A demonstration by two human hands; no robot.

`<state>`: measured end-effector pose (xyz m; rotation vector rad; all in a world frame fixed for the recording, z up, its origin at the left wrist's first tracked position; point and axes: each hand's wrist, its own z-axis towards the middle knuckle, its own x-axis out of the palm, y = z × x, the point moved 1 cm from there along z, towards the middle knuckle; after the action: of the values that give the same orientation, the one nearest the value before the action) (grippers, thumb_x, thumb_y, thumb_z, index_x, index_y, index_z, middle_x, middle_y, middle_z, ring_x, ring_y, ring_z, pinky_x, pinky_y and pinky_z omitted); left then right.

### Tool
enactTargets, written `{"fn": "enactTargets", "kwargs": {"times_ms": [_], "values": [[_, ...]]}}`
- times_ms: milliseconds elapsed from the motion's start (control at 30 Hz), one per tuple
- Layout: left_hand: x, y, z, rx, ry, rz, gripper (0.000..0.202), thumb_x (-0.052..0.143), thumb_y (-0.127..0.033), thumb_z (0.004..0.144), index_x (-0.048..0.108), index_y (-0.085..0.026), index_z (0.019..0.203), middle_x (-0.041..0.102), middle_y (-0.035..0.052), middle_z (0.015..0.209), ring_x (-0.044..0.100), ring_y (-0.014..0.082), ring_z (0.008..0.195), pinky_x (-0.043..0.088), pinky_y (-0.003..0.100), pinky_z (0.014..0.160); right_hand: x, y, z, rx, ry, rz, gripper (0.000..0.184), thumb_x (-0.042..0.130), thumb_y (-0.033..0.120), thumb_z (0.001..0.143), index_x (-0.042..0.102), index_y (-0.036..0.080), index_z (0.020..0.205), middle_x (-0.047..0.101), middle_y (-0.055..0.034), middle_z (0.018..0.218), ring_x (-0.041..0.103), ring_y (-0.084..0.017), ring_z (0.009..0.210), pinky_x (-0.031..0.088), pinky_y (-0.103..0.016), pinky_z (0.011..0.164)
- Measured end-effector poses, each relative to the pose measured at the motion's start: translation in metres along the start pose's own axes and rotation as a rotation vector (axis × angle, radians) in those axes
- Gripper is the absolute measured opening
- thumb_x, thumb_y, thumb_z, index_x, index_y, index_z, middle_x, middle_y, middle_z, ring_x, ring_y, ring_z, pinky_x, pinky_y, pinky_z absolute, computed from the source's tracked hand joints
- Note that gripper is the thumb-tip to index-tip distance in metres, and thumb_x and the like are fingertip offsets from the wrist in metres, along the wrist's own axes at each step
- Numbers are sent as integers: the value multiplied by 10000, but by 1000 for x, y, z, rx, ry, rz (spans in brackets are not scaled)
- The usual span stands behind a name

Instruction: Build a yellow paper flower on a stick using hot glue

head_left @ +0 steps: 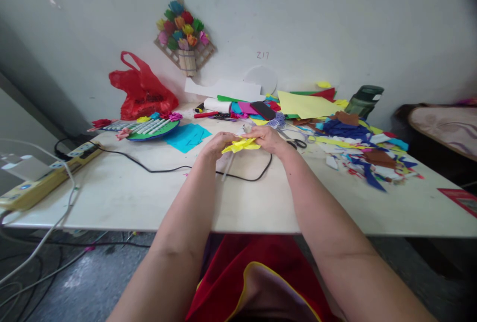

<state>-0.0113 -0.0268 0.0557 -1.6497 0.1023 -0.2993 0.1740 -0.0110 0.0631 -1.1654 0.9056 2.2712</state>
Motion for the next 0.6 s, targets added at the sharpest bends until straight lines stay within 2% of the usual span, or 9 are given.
{"fn": "enactTargets", "kwargs": {"times_ms": [333,600], "values": [[-3,7,8,-1,32,-68,78,653,-164,527,641,-120,591,605,18,572,540,111,541,422,234,554,-2,2,0,-5,-15,4,488,481,9,732,743,293,1030,696,-19,932,595,-128,805,413,-226,696],[-4,8,14,-38,-34,-159,99,592,-220,606,631,-133,634,634,44,617,579,142,603,456,256,615,0,-2,1,-8,-39,14,491,492,-3,715,750,294,1009,698,-21,956,603,-138,828,427,-235,708]]}}
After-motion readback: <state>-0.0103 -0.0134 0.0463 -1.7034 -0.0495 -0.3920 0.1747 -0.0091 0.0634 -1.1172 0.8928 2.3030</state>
